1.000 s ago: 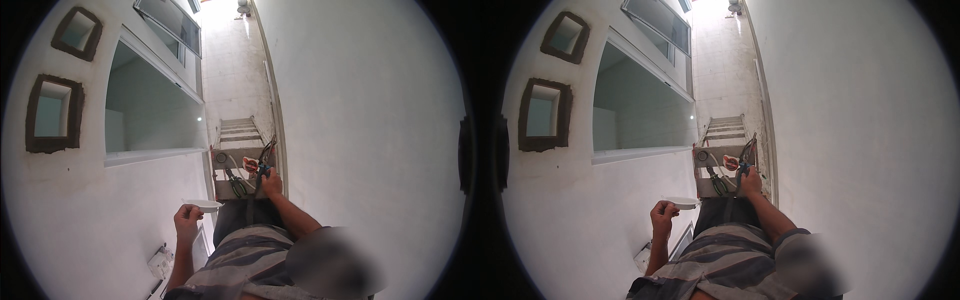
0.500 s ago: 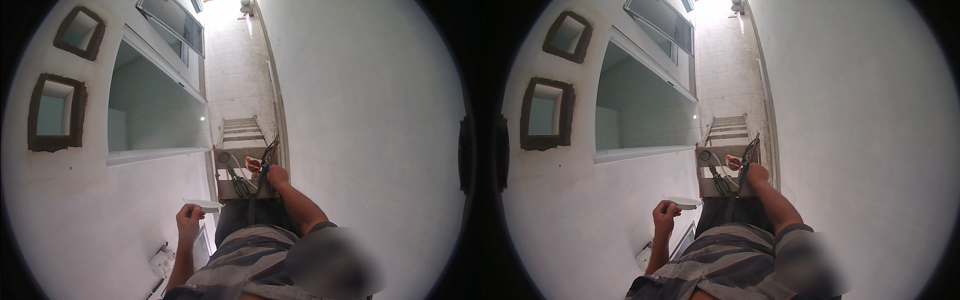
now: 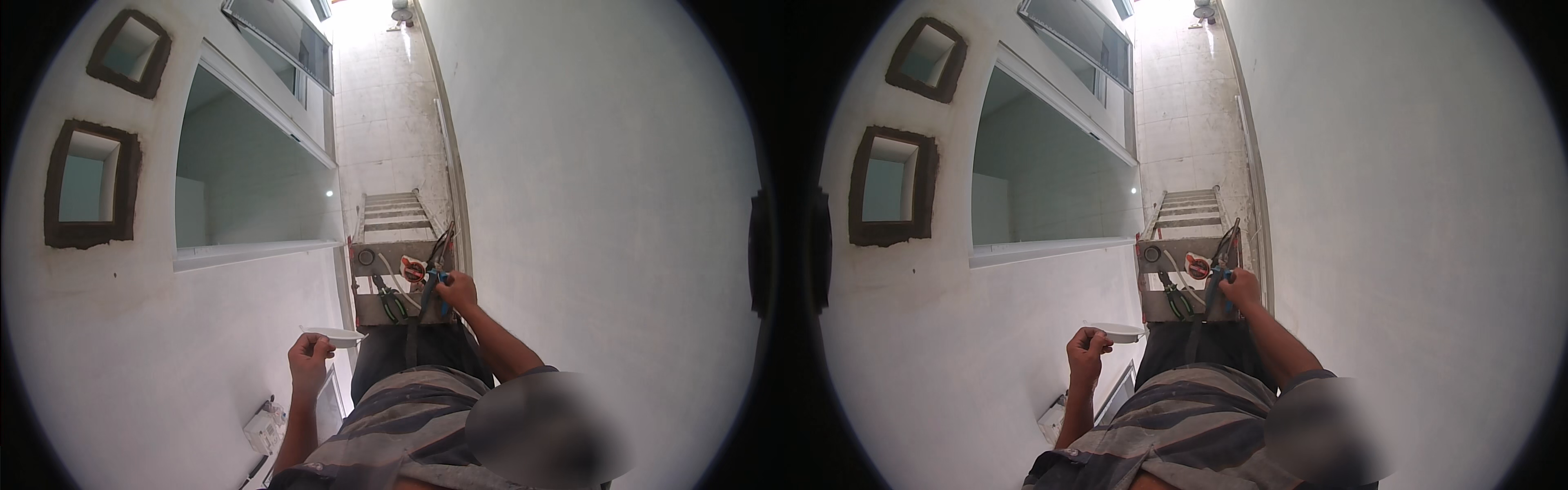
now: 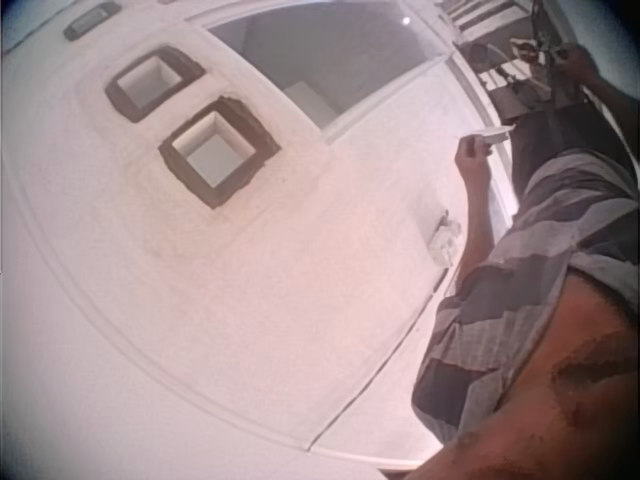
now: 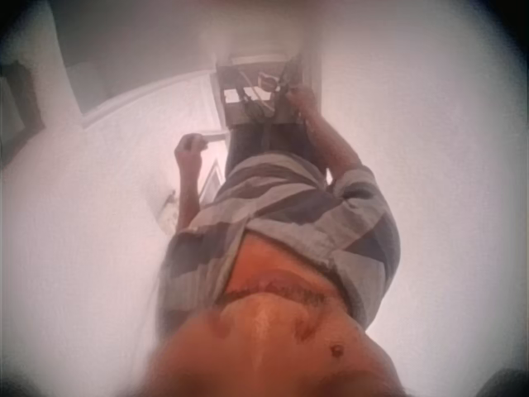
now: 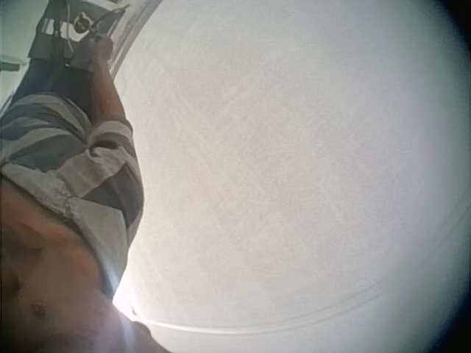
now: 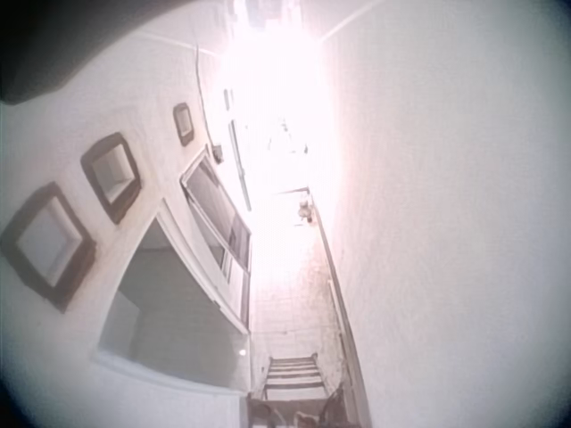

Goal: The person strips insulation from several ceiling wires using pliers and a utility knife, then twists and prepares the exposed conductors. The person works from a ladder in a narrow corridor, handling blue, black, and white wires and a white plastic fitting.

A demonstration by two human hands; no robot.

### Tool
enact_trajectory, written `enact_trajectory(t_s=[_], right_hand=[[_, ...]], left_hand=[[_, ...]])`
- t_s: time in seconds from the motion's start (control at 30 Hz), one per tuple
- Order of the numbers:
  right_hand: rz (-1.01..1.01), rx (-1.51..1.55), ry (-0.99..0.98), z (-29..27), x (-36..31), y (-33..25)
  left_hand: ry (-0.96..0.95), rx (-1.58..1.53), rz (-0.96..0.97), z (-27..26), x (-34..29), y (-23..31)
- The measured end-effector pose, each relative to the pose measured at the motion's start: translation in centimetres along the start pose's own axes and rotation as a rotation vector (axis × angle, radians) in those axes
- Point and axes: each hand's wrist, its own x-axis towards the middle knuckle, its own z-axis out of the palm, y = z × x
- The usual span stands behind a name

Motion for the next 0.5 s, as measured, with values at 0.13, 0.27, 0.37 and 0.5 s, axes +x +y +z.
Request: enact_trajectory(t_s=[0.13,0.27,0.37,0.5], right_hand=[[-0.078,0.113,-0.019,1.8,-2.0,-2.2],[-0.122,-0.004,-0.155,6.9,-1.6,-5.8],[-0.072,-0.076,-0.297,9.3,-0.7,-8.2],[-0.031,-0.020,-0.237,11.2,-0.2,-8.4]], left_hand=[[-0.003,0.004,0.001,0.2,0.4,0.3],[0.011,0.003,0.011,0.6,0.4,0.7],[0.032,0.018,-0.006,0.1,0.0,0.8],[0.045,0.038,-0.026,-0.7,-0.4,0.5]])
